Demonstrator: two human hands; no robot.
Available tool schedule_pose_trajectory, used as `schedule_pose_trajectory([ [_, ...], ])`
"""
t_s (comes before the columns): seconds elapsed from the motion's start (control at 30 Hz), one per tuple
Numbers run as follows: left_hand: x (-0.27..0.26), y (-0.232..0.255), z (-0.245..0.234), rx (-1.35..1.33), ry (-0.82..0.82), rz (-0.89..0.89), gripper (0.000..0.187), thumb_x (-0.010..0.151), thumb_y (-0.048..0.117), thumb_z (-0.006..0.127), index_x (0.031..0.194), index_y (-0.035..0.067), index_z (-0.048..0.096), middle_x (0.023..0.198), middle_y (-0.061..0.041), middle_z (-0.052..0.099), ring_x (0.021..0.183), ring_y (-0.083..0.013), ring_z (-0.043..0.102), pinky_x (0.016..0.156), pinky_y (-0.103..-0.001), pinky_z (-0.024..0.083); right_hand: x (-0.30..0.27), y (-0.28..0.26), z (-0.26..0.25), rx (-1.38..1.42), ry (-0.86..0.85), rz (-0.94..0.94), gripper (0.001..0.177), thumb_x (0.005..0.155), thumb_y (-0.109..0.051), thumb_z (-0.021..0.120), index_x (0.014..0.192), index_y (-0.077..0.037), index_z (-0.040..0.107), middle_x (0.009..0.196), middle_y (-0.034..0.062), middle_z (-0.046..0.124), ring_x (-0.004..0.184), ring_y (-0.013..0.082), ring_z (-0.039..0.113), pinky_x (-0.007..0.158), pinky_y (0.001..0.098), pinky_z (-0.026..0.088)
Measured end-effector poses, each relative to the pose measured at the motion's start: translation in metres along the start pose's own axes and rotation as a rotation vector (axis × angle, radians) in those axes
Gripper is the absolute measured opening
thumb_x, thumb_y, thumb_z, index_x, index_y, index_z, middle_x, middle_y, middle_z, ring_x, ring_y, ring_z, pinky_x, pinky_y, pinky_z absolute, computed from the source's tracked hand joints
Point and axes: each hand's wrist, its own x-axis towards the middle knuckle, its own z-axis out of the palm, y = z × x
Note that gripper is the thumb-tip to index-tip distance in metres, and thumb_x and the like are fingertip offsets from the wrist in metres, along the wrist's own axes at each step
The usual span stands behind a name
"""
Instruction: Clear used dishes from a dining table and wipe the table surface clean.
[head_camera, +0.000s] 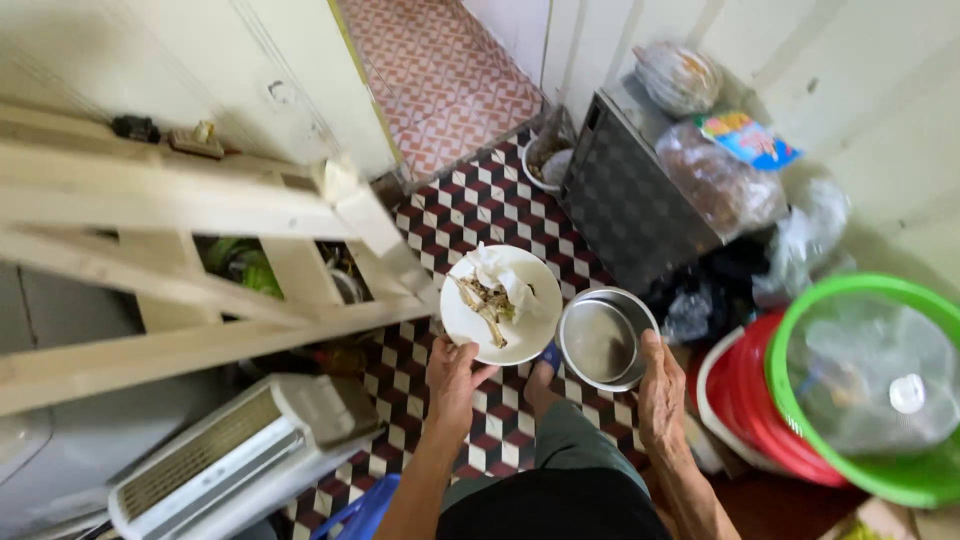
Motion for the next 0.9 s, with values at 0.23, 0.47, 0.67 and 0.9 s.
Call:
schedule_pose_trajectory([
  [0.23,0.128,0.062,0.090,-0.054,0.026,0.026,0.038,0.094,0.016,0.061,0.126,-0.001,0.052,0.116,-0.015,0.062,0.105,-0.0228,0.065,0.086,-0.039,0.062,0.168,-0.096,0.032,0.111,-0.171,-0.042,0.064,0.098,-0.045,0.049,0.146,-0.003,0.056,0.134,0.0153,0.066,0.123,0.0237,0.059,0.103,0.0335,0.041],
  [0.47,0.243,0.125,0.156,-0.173,0.141,0.019,0.031,0.091,0.012,0.060,0.120,0.004,0.050,0.115,-0.012,0.062,0.105,-0.0228,0.068,0.087,-0.042,0.065,0.290,-0.190,0.099,0.287,-0.290,0.158,0.052,0.096,-0.030,0.054,0.142,-0.007,0.056,0.113,0.0109,0.069,0.087,0.0224,0.070,0.074,0.0393,0.059],
  [0.67,0.389,0.152,0.180,-0.154,0.242,-0.001,0.037,0.093,0.010,0.062,0.126,0.005,0.048,0.114,-0.011,0.058,0.098,-0.0232,0.060,0.076,-0.042,0.060,0.406,-0.233,0.190,0.320,-0.393,0.114,0.050,0.094,-0.022,0.056,0.142,-0.007,0.052,0.119,0.0084,0.068,0.100,0.0214,0.069,0.081,0.0420,0.061],
  [0.9,0.511,0.279,0.223,-0.212,0.246,0.002,0.048,0.083,0.007,0.056,0.129,0.019,0.048,0.115,-0.005,0.059,0.103,-0.0211,0.066,0.081,-0.043,0.064,0.528,-0.296,0.314,0.351,-0.420,0.094,0.049,0.094,-0.022,0.056,0.140,-0.004,0.052,0.123,0.0110,0.067,0.102,0.0243,0.070,0.081,0.0436,0.062],
])
